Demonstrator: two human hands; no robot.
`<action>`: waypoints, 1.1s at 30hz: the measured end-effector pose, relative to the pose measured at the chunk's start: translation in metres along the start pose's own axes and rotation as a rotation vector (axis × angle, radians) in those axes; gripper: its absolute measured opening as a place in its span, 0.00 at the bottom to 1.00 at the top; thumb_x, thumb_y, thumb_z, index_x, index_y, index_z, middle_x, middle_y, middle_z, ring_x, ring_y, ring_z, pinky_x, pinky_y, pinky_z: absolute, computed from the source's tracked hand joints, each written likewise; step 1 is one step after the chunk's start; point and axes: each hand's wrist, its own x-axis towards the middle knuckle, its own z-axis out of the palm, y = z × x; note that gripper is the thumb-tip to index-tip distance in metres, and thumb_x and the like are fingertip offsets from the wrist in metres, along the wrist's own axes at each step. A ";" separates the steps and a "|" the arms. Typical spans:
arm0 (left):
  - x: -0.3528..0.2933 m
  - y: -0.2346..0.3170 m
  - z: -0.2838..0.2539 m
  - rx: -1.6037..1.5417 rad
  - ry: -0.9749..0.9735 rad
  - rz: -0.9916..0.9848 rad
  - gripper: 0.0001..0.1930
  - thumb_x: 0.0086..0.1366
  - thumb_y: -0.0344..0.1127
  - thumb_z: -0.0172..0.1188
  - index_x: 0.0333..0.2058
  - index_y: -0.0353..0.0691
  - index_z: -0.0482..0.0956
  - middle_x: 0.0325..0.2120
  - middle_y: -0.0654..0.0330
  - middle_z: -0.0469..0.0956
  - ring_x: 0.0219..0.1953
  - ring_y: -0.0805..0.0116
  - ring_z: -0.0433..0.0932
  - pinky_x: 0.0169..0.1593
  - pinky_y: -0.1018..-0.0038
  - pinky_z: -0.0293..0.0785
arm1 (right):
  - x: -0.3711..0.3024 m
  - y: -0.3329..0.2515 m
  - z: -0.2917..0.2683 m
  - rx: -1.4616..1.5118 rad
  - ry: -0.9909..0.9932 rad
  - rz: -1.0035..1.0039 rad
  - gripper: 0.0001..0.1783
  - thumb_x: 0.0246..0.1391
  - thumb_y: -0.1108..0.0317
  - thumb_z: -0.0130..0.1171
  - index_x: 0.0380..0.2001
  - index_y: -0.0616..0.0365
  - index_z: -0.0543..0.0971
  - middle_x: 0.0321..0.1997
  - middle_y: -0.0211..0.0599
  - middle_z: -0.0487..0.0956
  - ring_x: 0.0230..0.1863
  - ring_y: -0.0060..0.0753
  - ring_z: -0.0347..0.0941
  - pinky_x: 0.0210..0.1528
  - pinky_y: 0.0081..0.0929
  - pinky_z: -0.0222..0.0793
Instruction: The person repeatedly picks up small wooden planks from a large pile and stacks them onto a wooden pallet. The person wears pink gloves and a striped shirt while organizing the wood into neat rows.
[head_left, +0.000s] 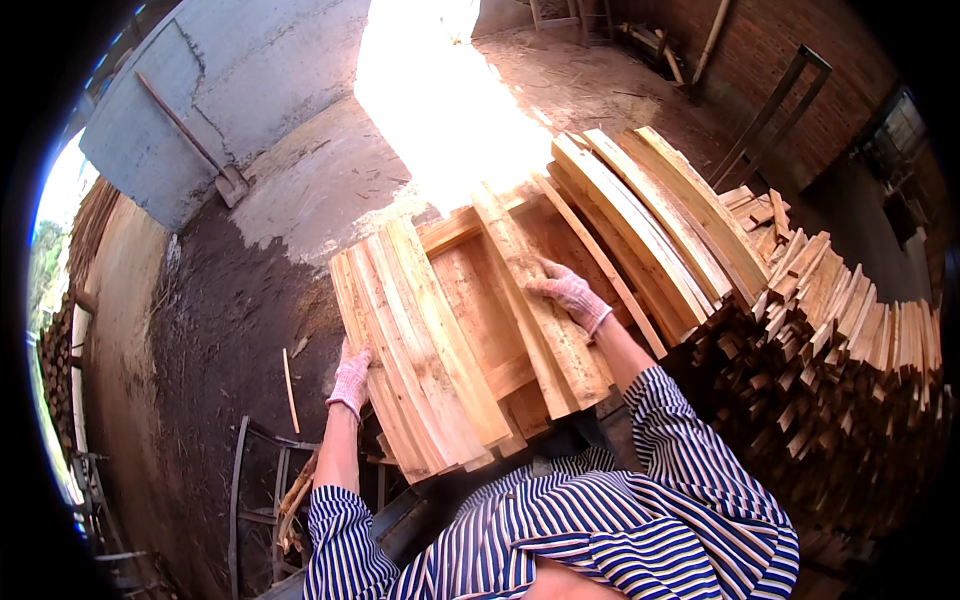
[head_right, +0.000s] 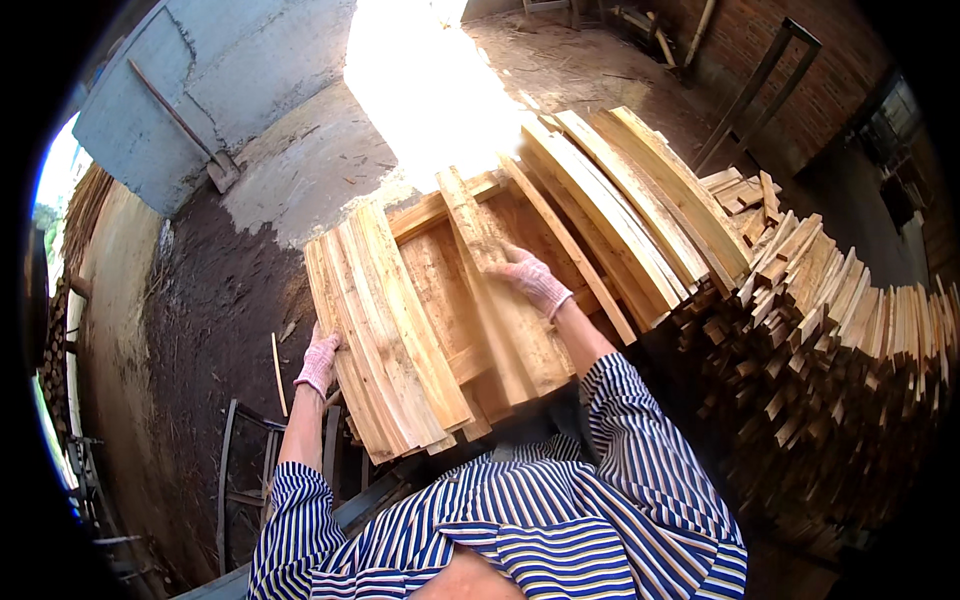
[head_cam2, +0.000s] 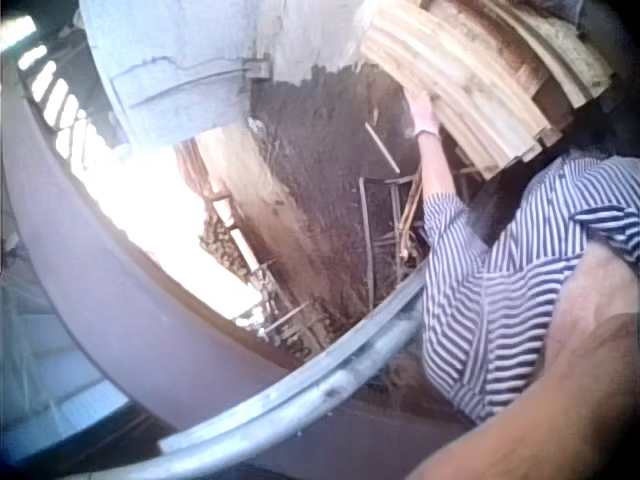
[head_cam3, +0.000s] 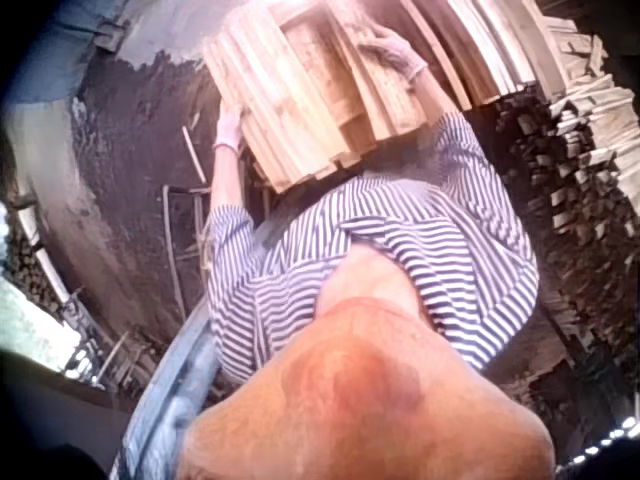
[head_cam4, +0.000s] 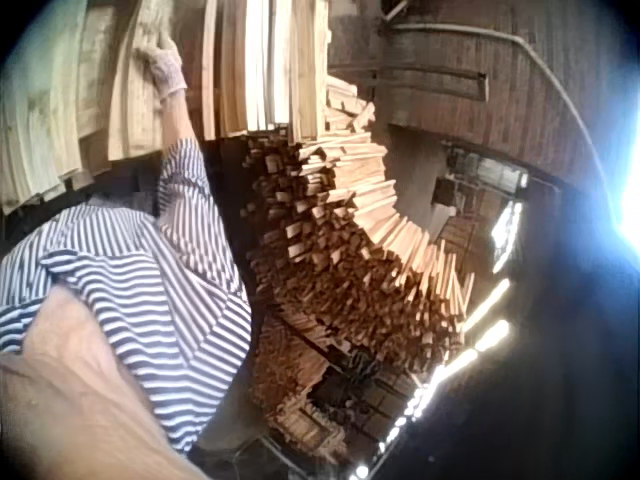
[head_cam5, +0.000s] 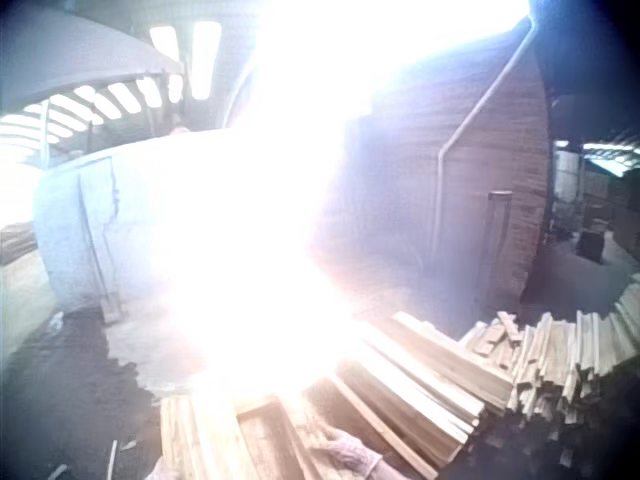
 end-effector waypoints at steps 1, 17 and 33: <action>-0.001 -0.001 0.001 0.004 -0.019 0.013 0.34 0.72 0.30 0.56 0.72 0.53 0.53 0.54 0.53 0.76 0.48 0.55 0.80 0.47 0.53 0.83 | 0.005 0.013 0.027 -0.031 -0.023 0.076 0.45 0.52 0.83 0.59 0.74 0.61 0.56 0.60 0.47 0.78 0.43 0.30 0.79 0.48 0.20 0.77; -0.011 0.009 0.019 0.040 -0.019 0.033 0.33 0.72 0.36 0.58 0.71 0.52 0.54 0.52 0.51 0.76 0.46 0.55 0.81 0.44 0.54 0.84 | -0.003 -0.031 -0.037 -1.498 0.661 0.309 0.33 0.67 0.64 0.47 0.73 0.30 0.59 0.67 0.49 0.67 0.66 0.54 0.68 0.62 0.54 0.67; -0.014 0.012 0.012 0.111 -0.003 0.017 0.32 0.73 0.34 0.57 0.72 0.52 0.55 0.53 0.52 0.77 0.48 0.54 0.81 0.45 0.55 0.85 | -0.008 -0.103 -0.091 -1.762 0.789 0.064 0.17 0.64 0.70 0.52 0.56 0.55 0.70 0.52 0.49 0.79 0.51 0.46 0.81 0.45 0.41 0.80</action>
